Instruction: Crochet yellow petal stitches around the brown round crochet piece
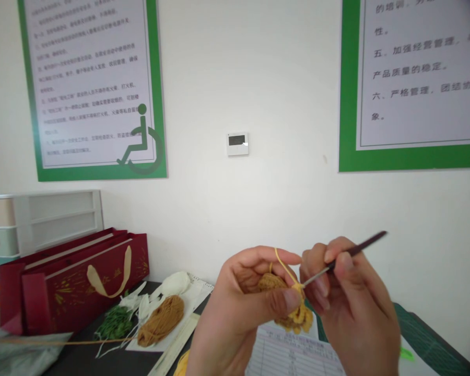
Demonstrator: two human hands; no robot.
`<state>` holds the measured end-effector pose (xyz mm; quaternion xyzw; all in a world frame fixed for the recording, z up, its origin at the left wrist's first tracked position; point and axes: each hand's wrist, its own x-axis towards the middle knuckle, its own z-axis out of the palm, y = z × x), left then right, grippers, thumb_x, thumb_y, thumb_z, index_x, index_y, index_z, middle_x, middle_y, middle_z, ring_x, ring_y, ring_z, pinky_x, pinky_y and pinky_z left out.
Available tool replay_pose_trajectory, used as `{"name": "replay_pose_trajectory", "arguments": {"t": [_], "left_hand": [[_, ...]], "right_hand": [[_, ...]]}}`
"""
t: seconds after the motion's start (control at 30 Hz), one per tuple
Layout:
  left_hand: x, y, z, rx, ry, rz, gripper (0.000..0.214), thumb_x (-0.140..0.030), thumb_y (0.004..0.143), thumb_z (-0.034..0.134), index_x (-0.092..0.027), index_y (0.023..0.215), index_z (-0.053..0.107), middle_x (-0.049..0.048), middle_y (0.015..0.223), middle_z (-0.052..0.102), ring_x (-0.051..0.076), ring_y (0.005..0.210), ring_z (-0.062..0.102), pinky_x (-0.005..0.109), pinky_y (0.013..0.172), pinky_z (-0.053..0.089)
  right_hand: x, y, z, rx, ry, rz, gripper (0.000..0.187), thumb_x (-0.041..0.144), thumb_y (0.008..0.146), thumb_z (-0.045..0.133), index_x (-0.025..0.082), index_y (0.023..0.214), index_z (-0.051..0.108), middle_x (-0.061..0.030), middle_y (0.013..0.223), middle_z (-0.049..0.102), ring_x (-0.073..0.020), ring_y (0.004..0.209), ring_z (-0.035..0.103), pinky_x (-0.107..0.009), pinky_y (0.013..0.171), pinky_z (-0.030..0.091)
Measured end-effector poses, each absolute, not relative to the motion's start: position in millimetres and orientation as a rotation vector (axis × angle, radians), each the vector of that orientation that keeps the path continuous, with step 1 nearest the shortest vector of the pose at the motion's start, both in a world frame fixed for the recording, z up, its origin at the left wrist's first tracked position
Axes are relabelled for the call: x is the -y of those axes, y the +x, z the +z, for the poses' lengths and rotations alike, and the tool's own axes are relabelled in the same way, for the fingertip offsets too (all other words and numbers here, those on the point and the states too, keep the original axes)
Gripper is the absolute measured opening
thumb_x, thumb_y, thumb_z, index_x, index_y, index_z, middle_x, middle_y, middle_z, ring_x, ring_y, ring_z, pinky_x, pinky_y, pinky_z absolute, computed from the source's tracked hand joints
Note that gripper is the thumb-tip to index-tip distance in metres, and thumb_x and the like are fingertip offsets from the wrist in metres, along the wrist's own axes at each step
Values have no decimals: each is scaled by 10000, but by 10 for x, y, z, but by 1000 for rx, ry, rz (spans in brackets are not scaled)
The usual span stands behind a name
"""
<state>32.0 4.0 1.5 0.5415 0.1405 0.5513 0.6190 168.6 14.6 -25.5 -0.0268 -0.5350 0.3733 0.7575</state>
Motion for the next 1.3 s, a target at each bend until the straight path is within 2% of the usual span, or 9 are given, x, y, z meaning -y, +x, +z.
{"name": "replay_pose_trajectory", "arguments": {"t": [0.1, 0.2, 0.3, 0.4, 0.5, 0.57, 0.67, 0.9, 1.3], "left_hand": [[-24, 379, 3, -363, 1276, 1367, 238, -152, 726, 885, -195, 950, 816, 29, 766, 715, 128, 651, 656, 231, 604, 484], [8, 450, 3, -451, 1293, 1476, 284, -126, 743, 868, -213, 1006, 806, 2, 763, 688, 93, 637, 613, 207, 593, 456], [11, 489, -4, -491, 1296, 1551, 329, -123, 736, 865, -219, 1042, 791, 5, 783, 699, 108, 663, 624, 217, 612, 481], [-14, 481, -17, -547, 1328, 1561, 350, -146, 732, 863, -208, 1065, 778, 34, 825, 719, 152, 689, 663, 252, 617, 517], [-28, 464, -16, -578, 1357, 1565, 331, -154, 732, 856, -210, 1048, 777, 30, 838, 715, 149, 674, 658, 266, 627, 528], [-26, 469, -10, -632, 1388, 1606, 315, -135, 731, 848, -219, 1026, 781, 4, 811, 692, 123, 664, 628, 233, 607, 503], [-24, 494, -16, -722, 1463, 1683, 284, -96, 743, 828, -222, 994, 786, -19, 764, 671, 102, 674, 610, 194, 598, 473], [-57, 406, -40, -488, 1405, 1471, 360, -92, 750, 844, -233, 1075, 783, 15, 887, 729, 142, 751, 688, 235, 668, 567], [-183, 275, -29, -333, 1327, 1341, 374, -83, 711, 878, -182, 1065, 809, 49, 885, 776, 159, 784, 708, 267, 748, 572]], "right_hand": [[-193, 1683, -231, 1209, -130, 943, 235, 337, 1022, 539, 230, 822, 600, 35, 651, 527, -90, 539, 457, -191, 500, 434], [-245, 1685, -240, 1308, -171, 688, 98, 277, 941, 685, 241, 857, 649, -5, 861, 646, -125, 799, 637, -226, 704, 560], [-243, 1694, -258, 1323, -271, 414, 39, 228, 943, 680, 257, 919, 693, -16, 912, 700, -142, 914, 681, -251, 826, 581], [-205, 1703, -271, 1280, -360, 377, 38, 221, 940, 691, 253, 933, 710, -9, 870, 722, -99, 701, 661, -201, 652, 573], [-169, 1712, -276, 1242, -357, 549, 13, 250, 950, 688, 255, 946, 700, 28, 657, 669, -60, 465, 535, -147, 421, 422], [-154, 1720, -274, 1241, -364, 662, 39, 281, 958, 681, 249, 939, 692, 51, 514, 591, -61, 404, 475, -133, 368, 332], [-150, 1735, -263, 1242, -377, 742, 90, 316, 956, 682, 233, 922, 677, 42, 497, 602, -44, 349, 399, -125, 330, 247], [-189, 1777, -223, 1199, -292, 747, 81, 294, 943, 695, 232, 920, 648, -5, 790, 725, -35, 407, 526, -107, 333, 320], [-183, 1838, -210, 1214, -189, 795, 69, 296, 990, 616, 243, 948, 601, -7, 860, 702, -98, 524, 683, -107, 321, 419]]}}
